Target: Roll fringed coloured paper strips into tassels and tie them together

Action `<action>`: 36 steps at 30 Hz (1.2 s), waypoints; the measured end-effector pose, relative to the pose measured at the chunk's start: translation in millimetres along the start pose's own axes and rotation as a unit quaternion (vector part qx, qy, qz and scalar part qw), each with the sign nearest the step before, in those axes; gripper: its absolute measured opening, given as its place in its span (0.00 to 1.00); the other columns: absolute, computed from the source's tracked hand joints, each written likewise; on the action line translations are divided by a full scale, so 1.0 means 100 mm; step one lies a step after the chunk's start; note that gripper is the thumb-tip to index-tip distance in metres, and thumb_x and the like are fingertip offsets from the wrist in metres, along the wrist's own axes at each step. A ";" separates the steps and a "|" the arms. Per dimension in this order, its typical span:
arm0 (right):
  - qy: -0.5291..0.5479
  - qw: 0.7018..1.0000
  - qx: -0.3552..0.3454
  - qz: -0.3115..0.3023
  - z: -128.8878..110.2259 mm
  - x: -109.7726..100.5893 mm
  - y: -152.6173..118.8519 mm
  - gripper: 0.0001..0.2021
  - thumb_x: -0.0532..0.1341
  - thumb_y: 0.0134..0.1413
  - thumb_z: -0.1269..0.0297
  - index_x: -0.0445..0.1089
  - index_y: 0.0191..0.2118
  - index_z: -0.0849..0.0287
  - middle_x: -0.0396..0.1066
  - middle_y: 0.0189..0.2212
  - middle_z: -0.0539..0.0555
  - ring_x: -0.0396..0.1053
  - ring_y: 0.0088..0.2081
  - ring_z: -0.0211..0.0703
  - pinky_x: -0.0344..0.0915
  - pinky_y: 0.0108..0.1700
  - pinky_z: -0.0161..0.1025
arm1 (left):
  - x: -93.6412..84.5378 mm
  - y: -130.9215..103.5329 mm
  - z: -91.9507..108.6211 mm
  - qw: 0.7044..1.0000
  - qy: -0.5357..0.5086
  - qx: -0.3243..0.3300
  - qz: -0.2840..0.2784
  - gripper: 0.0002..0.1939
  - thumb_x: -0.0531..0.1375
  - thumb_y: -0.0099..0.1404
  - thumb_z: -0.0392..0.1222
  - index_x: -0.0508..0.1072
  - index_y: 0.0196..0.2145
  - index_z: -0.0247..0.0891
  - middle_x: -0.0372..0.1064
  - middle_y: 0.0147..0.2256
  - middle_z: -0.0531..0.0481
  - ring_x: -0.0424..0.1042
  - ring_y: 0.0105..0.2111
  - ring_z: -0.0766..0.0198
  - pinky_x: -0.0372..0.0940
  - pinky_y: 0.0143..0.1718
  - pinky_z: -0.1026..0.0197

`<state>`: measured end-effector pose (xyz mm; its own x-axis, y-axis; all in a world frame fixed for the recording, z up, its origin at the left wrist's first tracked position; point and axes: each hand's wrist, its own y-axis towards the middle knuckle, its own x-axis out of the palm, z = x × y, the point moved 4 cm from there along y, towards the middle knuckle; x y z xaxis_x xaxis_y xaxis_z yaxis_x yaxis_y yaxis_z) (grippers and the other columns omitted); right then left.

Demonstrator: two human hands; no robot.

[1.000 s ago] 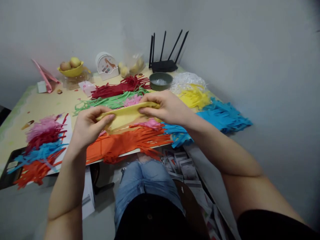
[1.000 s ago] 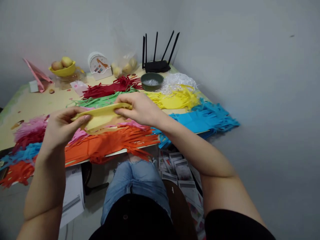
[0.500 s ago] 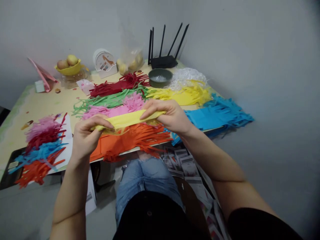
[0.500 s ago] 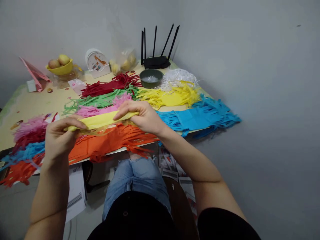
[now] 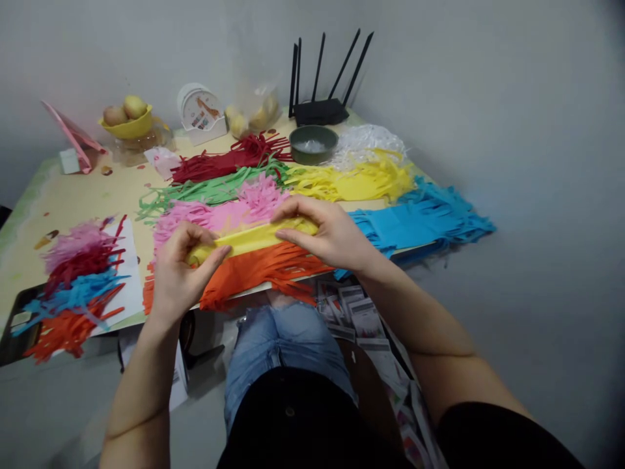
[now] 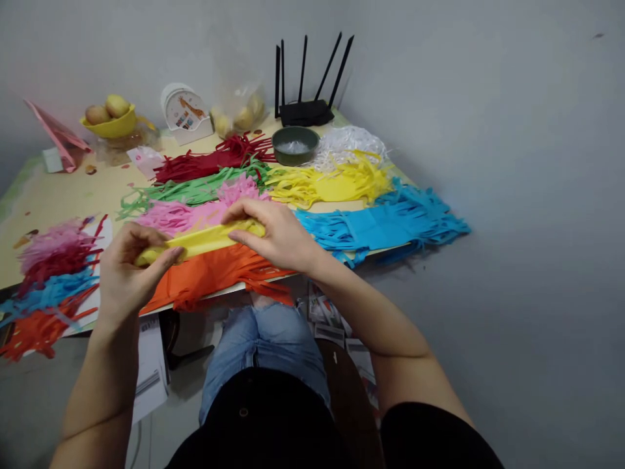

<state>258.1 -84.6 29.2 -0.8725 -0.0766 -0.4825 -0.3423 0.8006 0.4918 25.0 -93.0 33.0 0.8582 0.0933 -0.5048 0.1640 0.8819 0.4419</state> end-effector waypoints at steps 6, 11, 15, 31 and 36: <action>-0.044 0.998 0.031 -0.020 0.01 -0.01 -0.05 0.05 0.63 0.58 0.65 0.75 0.36 0.61 0.77 0.36 0.55 0.73 0.38 0.43 0.65 0.42 0.38 | 0.07 0.00 -0.03 0.995 0.039 0.023 -0.091 0.06 0.64 0.64 0.44 0.75 0.34 0.39 0.76 0.32 0.47 0.74 0.33 0.60 0.67 0.38 0.60; 0.043 0.997 0.070 0.006 0.05 0.02 -0.10 0.06 0.65 0.56 0.63 0.72 0.33 0.61 0.75 0.30 0.51 0.72 0.31 0.39 0.65 0.36 0.35 | 0.13 -0.08 -0.08 0.984 -0.127 -0.075 -0.104 0.10 0.65 0.64 0.45 0.70 0.33 0.38 0.76 0.28 0.48 0.77 0.29 0.60 0.71 0.34 0.60; 0.176 0.977 0.118 0.018 0.12 0.12 -0.16 0.07 0.64 0.56 0.64 0.76 0.37 0.61 0.77 0.33 0.53 0.74 0.28 0.36 0.71 0.33 0.34 | 0.19 -0.15 -0.19 0.953 -0.248 -0.153 -0.083 0.11 0.67 0.62 0.45 0.74 0.38 0.37 0.76 0.26 0.49 0.78 0.26 0.60 0.74 0.32 0.58; 0.055 0.996 0.051 0.041 0.09 0.21 -0.17 0.08 0.64 0.57 0.64 0.78 0.41 0.59 0.80 0.41 0.56 0.77 0.43 0.43 0.71 0.48 0.39 | 0.22 -0.17 -0.16 0.988 -0.139 -0.056 -0.041 0.15 0.65 0.63 0.43 0.64 0.25 0.39 0.71 0.24 0.53 0.70 0.25 0.66 0.65 0.30 0.63; -0.015 0.997 0.057 0.049 0.08 0.21 -0.21 0.07 0.62 0.60 0.66 0.76 0.41 0.58 0.80 0.41 0.56 0.76 0.43 0.44 0.69 0.48 0.41 | 0.21 -0.20 -0.17 0.999 -0.027 -0.007 -0.038 0.07 0.63 0.66 0.41 0.73 0.41 0.40 0.75 0.34 0.50 0.76 0.31 0.65 0.68 0.35 0.62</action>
<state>249.2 -98.1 3.3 -0.8887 0.0224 -0.4579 -0.2121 0.8654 0.4539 31.6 -101.3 1.0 0.8680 0.0006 -0.4965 0.2242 0.8917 0.3931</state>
